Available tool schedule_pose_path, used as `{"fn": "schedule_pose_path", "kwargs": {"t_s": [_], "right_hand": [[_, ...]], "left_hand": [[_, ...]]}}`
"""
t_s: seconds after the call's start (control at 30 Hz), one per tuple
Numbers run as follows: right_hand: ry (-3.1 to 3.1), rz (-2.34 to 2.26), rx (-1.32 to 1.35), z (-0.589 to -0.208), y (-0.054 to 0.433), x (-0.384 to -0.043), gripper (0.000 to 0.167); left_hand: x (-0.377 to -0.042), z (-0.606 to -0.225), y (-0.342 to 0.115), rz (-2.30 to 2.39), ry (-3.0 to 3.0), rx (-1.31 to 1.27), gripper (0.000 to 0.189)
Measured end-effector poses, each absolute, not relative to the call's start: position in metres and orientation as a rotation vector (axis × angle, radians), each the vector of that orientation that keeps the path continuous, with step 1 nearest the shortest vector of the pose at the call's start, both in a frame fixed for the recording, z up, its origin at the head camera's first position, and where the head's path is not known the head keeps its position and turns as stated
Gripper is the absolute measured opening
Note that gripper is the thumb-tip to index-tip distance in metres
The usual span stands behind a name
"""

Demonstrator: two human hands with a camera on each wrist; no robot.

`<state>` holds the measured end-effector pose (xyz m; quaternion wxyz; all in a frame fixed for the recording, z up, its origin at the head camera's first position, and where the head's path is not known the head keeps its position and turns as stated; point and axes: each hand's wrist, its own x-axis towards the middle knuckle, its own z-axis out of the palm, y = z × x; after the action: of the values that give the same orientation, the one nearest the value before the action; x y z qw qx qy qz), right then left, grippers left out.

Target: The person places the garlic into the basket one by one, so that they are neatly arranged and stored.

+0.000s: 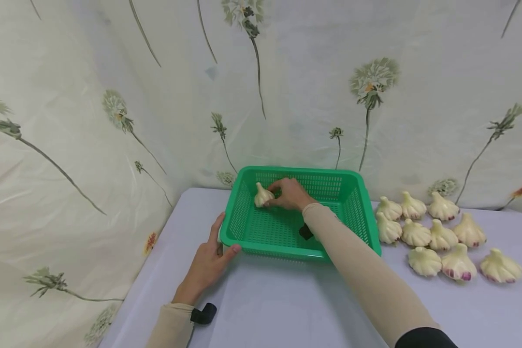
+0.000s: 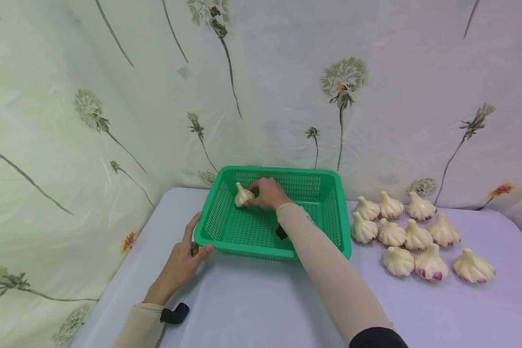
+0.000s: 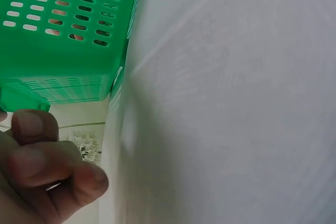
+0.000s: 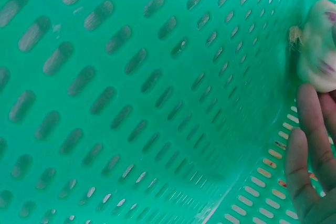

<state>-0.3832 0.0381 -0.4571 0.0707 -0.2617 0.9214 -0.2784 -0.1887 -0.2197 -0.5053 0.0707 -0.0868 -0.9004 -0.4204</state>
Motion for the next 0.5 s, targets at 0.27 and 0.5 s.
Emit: {"fn": "schedule_pose_path", "kwargs": {"t_s": [0.27,0.5], "right_hand": [[2.771,-0.811,-0.789,-0.4579,0.0379,-0.382,0.051],[2.764,-0.783,-0.807,-0.4539,0.0386,-0.3811,0.053]], "left_hand": [[-0.1881,-0.5056,-0.2198,-1.265,-2.703,-0.27,0.091],[-0.1879,-0.5046,-0.2191,-1.256,-2.702,-0.262,0.09]]}}
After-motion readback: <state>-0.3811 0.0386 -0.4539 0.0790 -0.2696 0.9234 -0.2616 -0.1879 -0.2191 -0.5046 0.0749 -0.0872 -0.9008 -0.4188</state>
